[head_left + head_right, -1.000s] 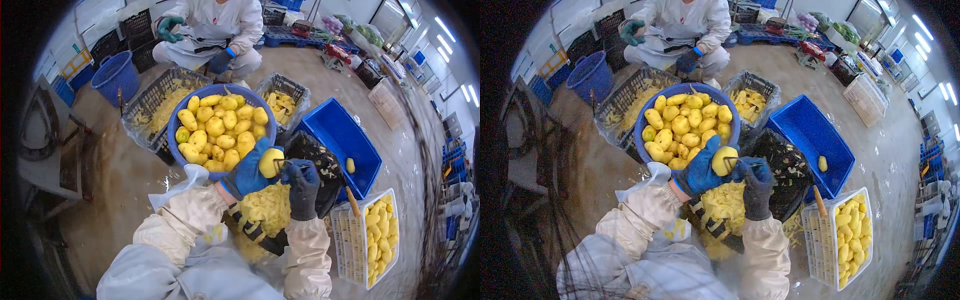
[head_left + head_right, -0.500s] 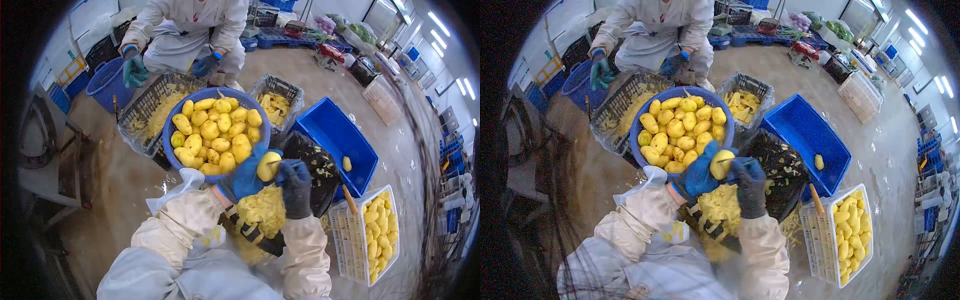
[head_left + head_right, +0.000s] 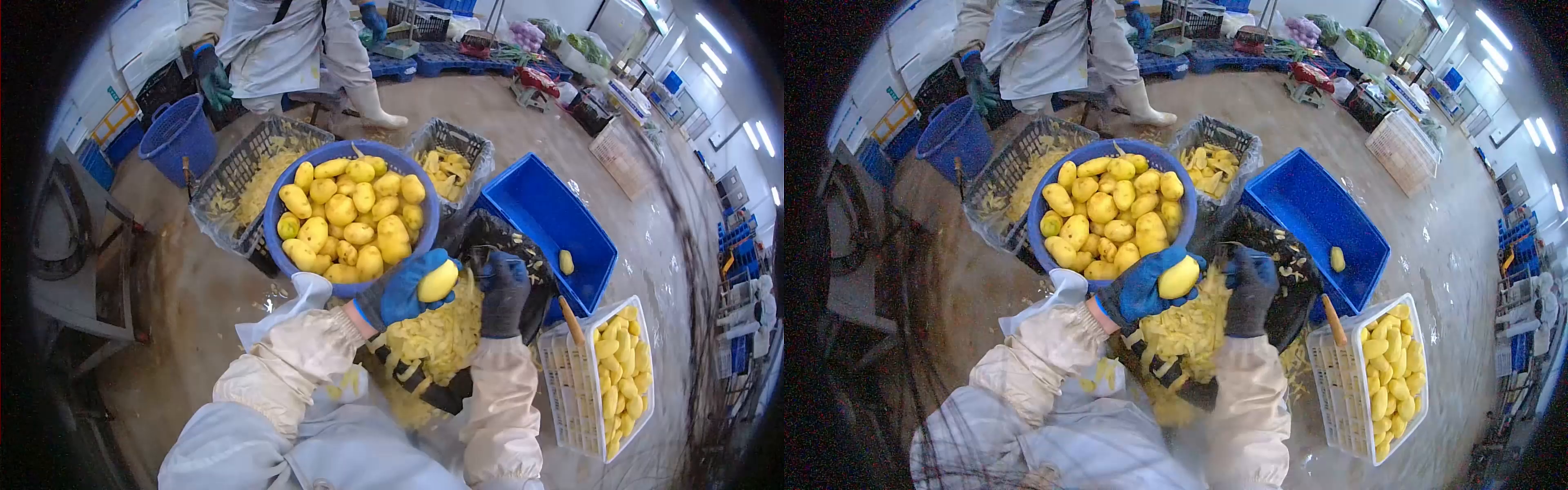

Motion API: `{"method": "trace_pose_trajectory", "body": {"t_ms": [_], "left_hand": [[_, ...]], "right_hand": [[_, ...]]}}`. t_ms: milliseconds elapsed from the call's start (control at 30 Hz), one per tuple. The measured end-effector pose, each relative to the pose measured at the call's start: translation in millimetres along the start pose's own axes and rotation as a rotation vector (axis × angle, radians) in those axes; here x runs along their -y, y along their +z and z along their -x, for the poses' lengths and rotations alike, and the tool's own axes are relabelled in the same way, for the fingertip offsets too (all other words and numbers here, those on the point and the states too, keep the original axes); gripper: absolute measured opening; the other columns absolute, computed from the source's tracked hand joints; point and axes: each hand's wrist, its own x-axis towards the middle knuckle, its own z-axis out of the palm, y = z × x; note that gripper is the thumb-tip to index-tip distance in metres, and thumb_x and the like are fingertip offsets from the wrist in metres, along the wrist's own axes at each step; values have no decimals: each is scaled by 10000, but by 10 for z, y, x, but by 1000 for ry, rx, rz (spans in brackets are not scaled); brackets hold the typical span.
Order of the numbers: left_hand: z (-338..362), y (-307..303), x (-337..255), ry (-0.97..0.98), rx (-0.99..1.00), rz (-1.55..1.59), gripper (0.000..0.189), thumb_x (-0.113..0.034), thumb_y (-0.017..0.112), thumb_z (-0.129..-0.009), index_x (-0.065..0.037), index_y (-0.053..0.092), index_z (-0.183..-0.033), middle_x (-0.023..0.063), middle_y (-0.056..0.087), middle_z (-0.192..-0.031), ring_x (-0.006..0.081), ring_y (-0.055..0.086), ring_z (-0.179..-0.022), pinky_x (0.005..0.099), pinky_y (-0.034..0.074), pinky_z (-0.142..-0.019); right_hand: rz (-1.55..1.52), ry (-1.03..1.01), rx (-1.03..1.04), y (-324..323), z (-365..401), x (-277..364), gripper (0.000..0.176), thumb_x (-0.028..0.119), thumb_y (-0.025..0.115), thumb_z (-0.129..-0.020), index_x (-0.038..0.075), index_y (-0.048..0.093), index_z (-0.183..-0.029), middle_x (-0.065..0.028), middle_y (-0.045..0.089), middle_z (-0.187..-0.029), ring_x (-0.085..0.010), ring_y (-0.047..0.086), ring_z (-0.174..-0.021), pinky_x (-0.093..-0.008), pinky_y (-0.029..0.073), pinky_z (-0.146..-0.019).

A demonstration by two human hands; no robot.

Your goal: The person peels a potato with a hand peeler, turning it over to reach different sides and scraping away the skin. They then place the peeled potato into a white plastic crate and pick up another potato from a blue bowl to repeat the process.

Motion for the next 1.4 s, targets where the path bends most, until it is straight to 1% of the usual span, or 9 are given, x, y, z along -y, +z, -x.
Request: {"method": "trace_pose_trajectory", "body": {"t_ms": [233,300,667,733,900,1000,1133,1267,1400], "left_hand": [[8,82,-120,68,-41,170,423,-376,548,-936,-30,544,-1180,135,629,-1050,261,632,-955,347,552,-724],[95,265,-162,844,-135,-1597,379,-177,668,-824,-9,553,-1144,137,632,-1018,270,632,-930,354,516,-761],[30,294,-118,929,-101,-1626,414,-82,693,-778,-8,533,-1152,128,611,-996,277,609,-925,365,485,-798],[41,213,-129,119,-59,-11,317,-94,664,-851,-22,536,-1131,103,617,-986,222,621,-878,315,508,-758],[7,184,-60,737,-247,-1363,436,-445,452,-974,-40,556,-1098,71,627,-935,192,625,-828,308,537,-745],[-55,-57,-97,29,-38,367,281,-126,610,-909,-21,530,-1157,94,622,-1014,178,611,-954,308,513,-816],[172,235,-52,811,-82,-1489,446,-334,537,-955,-10,480,-1256,115,599,-1099,211,613,-956,333,512,-833],[70,92,-112,42,-59,41,454,-167,672,-864,-18,480,-1248,93,587,-1087,189,598,-966,324,497,-838],[5,131,-7,432,11,-756,344,-385,524,-952,-59,575,-1049,43,617,-883,137,611,-780,236,501,-632]], "right_hand": [[-225,172,49,309,204,326,127,167,623,-905,45,612,-871,4,551,-651,-62,475,-519,-200,376,-472],[-137,153,153,417,293,311,119,157,616,-907,43,617,-874,5,549,-650,-62,473,-517,-207,372,-464],[-133,100,52,61,102,35,148,187,593,-913,47,612,-868,12,550,-669,-70,485,-529,-201,388,-470],[-199,15,-47,-96,-60,66,131,184,594,-918,67,599,-860,17,533,-673,-67,483,-546,-197,389,-486],[-149,130,83,288,282,339,107,155,628,-899,52,599,-890,4,574,-697,-52,516,-584,-194,405,-510],[171,-192,237,509,444,30,92,124,665,-869,38,632,-866,-25,635,-753,-83,560,-597,-204,414,-514],[-72,-4,1,332,201,179,81,107,612,-890,29,616,-867,-8,581,-696,-66,501,-547,-202,390,-501],[-142,-67,-126,-63,-42,92,78,110,616,-887,37,611,-859,-6,566,-682,-64,471,-523,-203,370,-485],[-149,95,99,289,221,257,104,136,620,-902,35,614,-876,-30,575,-691,-103,522,-560,-208,415,-502]]}}
